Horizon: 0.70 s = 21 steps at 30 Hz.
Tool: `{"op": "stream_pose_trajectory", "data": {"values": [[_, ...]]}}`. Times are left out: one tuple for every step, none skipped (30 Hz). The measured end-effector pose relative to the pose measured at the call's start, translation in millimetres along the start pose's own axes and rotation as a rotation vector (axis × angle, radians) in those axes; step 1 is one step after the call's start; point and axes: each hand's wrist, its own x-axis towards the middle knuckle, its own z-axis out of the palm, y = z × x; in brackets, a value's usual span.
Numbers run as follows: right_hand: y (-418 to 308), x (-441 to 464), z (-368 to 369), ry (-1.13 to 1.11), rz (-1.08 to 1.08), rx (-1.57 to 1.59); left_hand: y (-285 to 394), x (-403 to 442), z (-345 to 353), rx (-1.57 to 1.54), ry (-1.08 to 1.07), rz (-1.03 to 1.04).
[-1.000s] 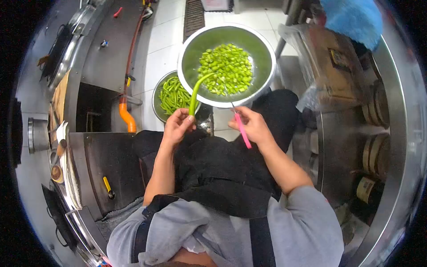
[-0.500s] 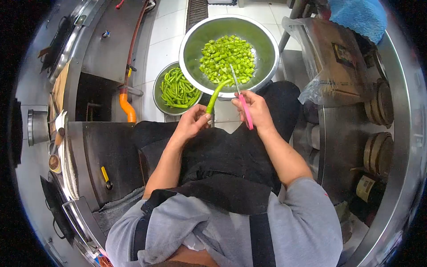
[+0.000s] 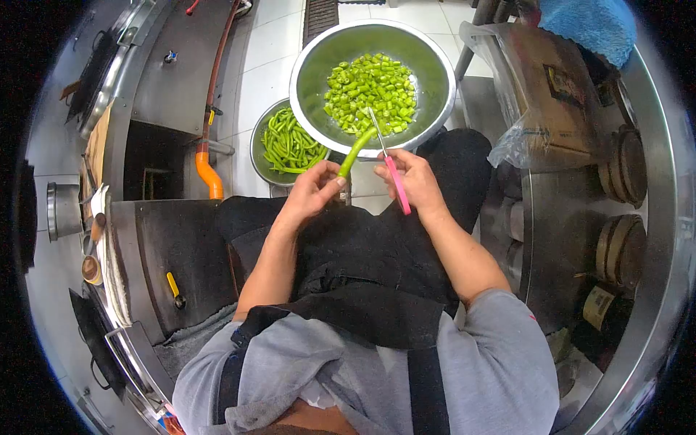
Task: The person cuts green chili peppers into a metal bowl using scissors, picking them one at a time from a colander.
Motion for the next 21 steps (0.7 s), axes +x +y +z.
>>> {"op": "stream_pose_trajectory", "data": {"values": [[-0.9, -0.2, -0.9, 0.0, 0.033, -0.005, -0.2, 1.8, -1.3, -0.033, 0.052, 0.021], [-1.4, 0.0, -1.2, -0.002, 0.065, -0.011, -0.3, 2.5, -4.2, 0.014, 0.095, 0.021], [0.6, 1.1, -1.1, -0.003, 0.062, -0.011, 0.1, 4.7, -6.3, 0.015, 0.096, 0.023], [4.9, 2.4, -0.5, -0.007, 0.056, -0.016, 0.2, 6.7, -8.3, -0.04, 0.149, 0.023], [7.3, 2.9, 0.4, -0.012, 0.049, -0.021, 0.1, 8.4, -9.6, -0.096, 0.201, 0.024], [5.4, 2.0, 2.2, -0.012, 0.049, -0.021, 3.5, 9.1, -10.5, -0.118, 0.22, -0.003], [2.1, 0.5, 4.8, -0.02, 0.031, -0.003, 4.1, 9.4, -10.1, -0.117, 0.221, -0.003], [0.4, -0.3, 6.6, -0.03, 0.015, 0.015, 4.3, 9.2, -8.8, -0.097, 0.166, 0.019], [2.8, 0.6, 7.1, -0.033, 0.016, 0.015, 5.5, 8.5, -8.2, -0.075, 0.111, 0.041], [7.2, 2.1, 7.2, -0.038, -0.016, 0.016, 6.8, 6.9, -9.1, 0.05, 0.014, 0.065], [9.5, 2.8, 7.2, -0.041, -0.048, 0.018, 8.3, 4.4, -7.3, 0.102, -0.047, 0.014], [7.1, 2.0, 7.5, -0.04, -0.047, 0.017, 14.9, 2.5, -5.3, 0.136, -0.055, 0.004], [2.7, 0.4, 8.0, -0.033, -0.039, -0.019, 18.7, 1.5, -3.9, 0.169, -0.063, -0.006], [0.2, -0.4, 8.1, -0.026, -0.031, -0.054, 14.0, 2.7, -4.0, 0.168, -0.065, -0.006], [0.2, -0.5, 6.8, -0.024, -0.03, -0.054, 8.6, 4.6, -4.7, 0.154, -0.011, 0.022], [0.0, -0.3, 4.6, -0.043, 0.0, -0.063, 3.9, 6.5, -6.0, 0.138, 0.043, 0.051], [-0.3, -0.1, 3.2, -0.065, 0.029, -0.072, -0.7, 8.3, -7.8, 0.136, 0.045, 0.051], [-1.4, -0.3, 3.5, -0.069, 0.028, -0.074, -1.0, 9.9, -10.2, 0.09, 0.078, 0.035], [-2.9, -1.1, 4.5, -0.036, 0.058, -0.041, -1.6, 11.3, -13.1, 0.044, 0.111, 0.019], [-3.8, -1.1, 5.1, -0.002, 0.088, -0.006, -5.5, 14.0, -15.7, 0.039, 0.158, 0.078], [-2.6, -0.1, 5.0, -0.004, 0.087, -0.006, 0.7, 13.6, -17.7, 0.04, 0.159, 0.078]]}}
